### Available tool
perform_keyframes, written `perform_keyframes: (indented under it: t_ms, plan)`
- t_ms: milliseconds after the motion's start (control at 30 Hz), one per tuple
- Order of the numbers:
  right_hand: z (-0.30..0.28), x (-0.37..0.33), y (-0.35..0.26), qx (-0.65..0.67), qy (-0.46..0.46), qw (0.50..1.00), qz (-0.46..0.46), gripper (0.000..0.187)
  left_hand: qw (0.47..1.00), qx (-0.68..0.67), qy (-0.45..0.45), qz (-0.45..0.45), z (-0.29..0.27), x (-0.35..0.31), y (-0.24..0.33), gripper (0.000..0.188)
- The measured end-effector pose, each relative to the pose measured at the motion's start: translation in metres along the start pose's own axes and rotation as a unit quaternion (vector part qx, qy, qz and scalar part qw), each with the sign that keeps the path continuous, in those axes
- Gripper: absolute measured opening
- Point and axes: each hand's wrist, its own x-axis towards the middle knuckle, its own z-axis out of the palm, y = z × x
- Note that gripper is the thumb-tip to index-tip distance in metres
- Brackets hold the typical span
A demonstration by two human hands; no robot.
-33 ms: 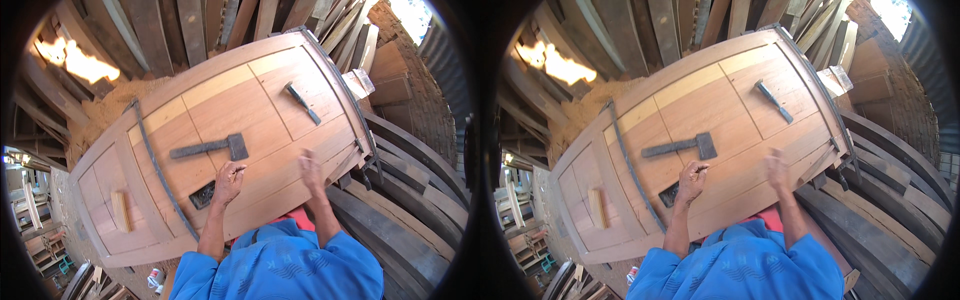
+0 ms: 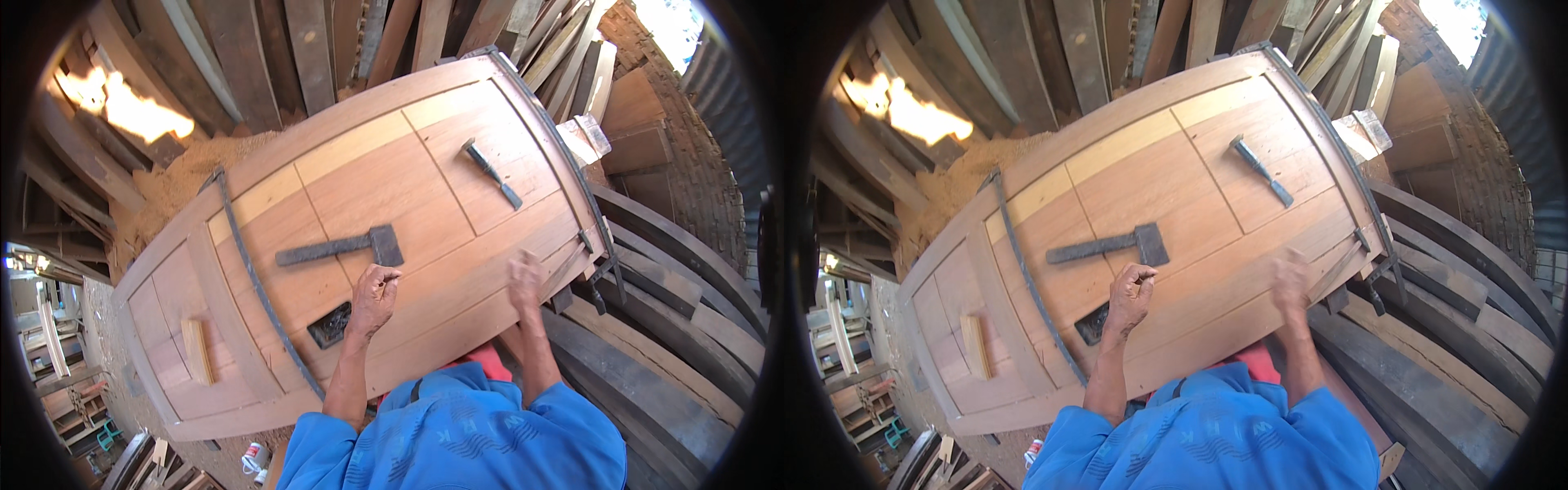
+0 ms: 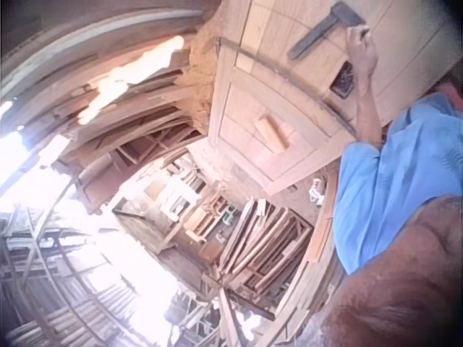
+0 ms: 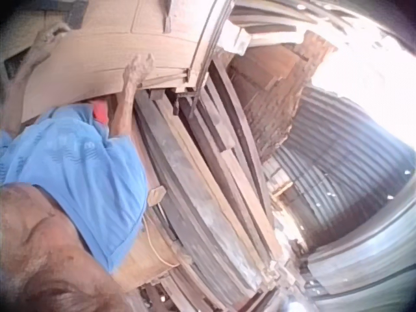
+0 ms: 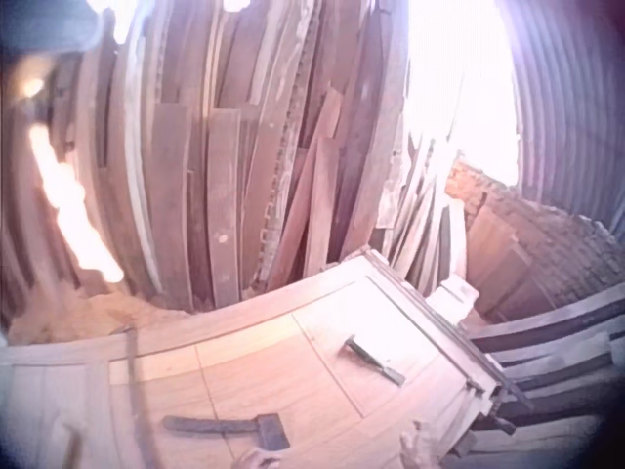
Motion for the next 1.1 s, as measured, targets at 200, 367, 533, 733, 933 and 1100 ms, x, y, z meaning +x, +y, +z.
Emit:
perform_keyframes:
  t_ms: [200,367,533,733,933,1100]
  plan:
    - [-0.045,0.019,0.139,-0.189,0.031,0.948,0.254,0.081,0.998,0.046,0.039,0.028,0.064,0.076,-0.025,0.007]
    - [-0.036,0.034,0.174,0.006,0.029,0.957,0.289,0.063,0.999,0.027,0.033,-0.032,0.101,0.153,-0.017,0.009]
    - [-0.049,0.109,0.114,0.237,0.092,0.950,0.179,0.032,0.998,0.043,0.034,-0.014,0.146,0.280,-0.027,0.010]
    - [-0.045,0.252,0.025,0.346,-0.108,0.922,0.137,0.034,0.998,0.062,-0.002,-0.031,0.186,0.432,-0.043,0.012]
    - [-0.036,0.305,0.003,0.240,0.020,0.969,-0.064,0.042,0.987,0.156,0.035,0.019,0.224,0.547,-0.061,0.014]
    - [-0.032,0.320,0.000,0.365,-0.025,0.929,-0.055,0.032,0.989,0.141,0.033,-0.002,0.261,0.597,-0.077,0.014]
